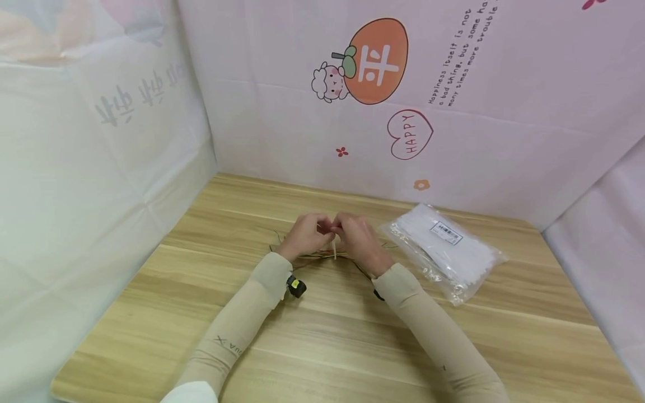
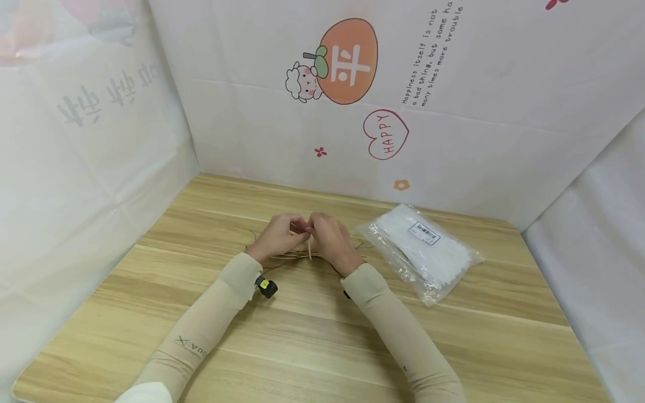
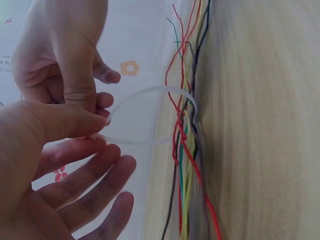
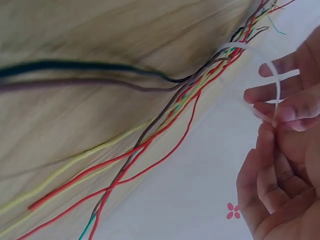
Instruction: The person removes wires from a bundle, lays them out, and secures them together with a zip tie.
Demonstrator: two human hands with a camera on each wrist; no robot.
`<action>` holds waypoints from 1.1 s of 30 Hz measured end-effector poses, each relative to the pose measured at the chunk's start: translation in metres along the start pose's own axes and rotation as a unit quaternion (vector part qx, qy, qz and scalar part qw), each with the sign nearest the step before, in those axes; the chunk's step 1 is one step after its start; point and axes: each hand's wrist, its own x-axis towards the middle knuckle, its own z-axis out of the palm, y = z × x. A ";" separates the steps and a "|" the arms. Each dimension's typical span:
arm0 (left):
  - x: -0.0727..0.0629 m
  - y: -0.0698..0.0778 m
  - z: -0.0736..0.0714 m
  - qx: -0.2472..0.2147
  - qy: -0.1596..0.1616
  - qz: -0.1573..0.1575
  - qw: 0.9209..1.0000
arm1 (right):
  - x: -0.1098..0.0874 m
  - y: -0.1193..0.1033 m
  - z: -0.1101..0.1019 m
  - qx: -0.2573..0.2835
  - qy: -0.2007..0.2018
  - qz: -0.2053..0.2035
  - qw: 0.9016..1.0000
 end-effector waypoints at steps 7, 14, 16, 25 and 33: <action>0.001 0.004 -0.001 0.033 0.004 -0.016 0.999 | 0.000 0.005 0.005 -0.024 0.023 -0.042 0.999; 0.001 0.007 0.002 -0.005 0.014 -0.048 0.999 | -0.002 0.010 0.010 -0.062 0.063 -0.087 0.992; 0.000 0.006 0.003 -0.045 0.015 -0.057 0.997 | -0.002 0.010 0.010 -0.066 0.064 -0.090 0.992; -0.002 -0.005 0.007 -0.095 0.003 -0.086 0.992 | -0.001 0.010 0.009 -0.075 0.058 -0.088 0.992; -0.001 -0.002 0.005 -0.081 -0.010 -0.080 0.993 | -0.006 0.007 -0.003 -0.032 0.062 -0.048 0.996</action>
